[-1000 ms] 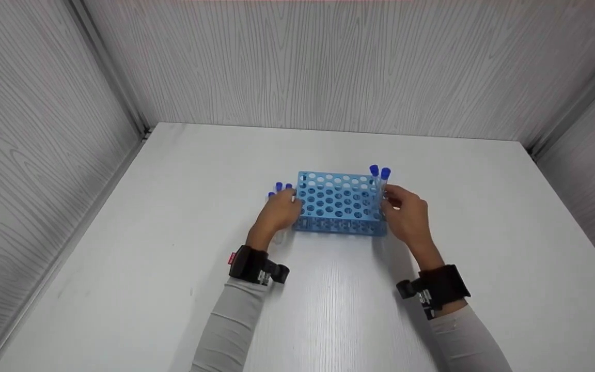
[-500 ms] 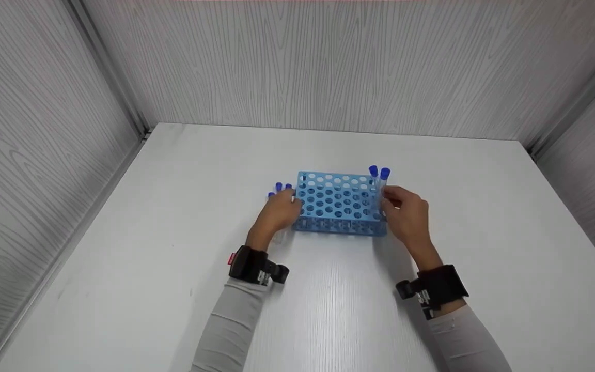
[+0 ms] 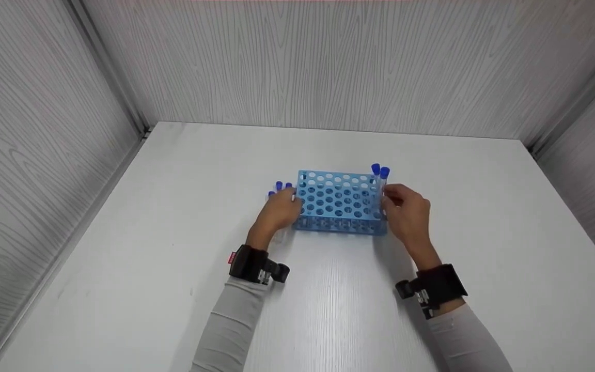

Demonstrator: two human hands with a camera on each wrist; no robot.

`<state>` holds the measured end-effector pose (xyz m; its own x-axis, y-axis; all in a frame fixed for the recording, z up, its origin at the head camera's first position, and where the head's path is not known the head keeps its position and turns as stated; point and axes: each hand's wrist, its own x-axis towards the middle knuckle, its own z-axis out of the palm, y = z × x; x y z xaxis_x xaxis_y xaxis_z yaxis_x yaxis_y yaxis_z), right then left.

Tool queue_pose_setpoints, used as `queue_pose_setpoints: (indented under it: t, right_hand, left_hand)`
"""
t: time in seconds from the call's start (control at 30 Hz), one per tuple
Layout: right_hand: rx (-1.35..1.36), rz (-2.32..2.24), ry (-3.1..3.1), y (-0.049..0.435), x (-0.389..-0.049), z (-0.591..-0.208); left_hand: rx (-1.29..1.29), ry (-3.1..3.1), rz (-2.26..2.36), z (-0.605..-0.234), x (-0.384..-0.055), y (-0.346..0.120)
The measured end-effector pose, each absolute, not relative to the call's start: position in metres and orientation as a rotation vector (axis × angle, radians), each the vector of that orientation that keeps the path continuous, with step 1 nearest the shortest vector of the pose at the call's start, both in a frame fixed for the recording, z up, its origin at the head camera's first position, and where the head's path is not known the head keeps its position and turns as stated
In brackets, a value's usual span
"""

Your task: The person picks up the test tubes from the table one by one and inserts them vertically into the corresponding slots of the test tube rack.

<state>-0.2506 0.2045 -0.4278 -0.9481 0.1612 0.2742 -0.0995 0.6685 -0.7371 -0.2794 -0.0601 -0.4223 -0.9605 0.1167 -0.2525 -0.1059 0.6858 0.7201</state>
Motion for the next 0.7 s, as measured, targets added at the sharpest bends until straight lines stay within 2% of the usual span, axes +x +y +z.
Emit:
queue_pose_setpoints:
  t: [0.7]
  right_hand:
    - [-0.019, 1.199, -2.408, 0.2028, -0.2495, -0.4247]
  left_hand:
    - [0.036, 2.637, 1.107, -0.4222, -0.2800, -0.0608]
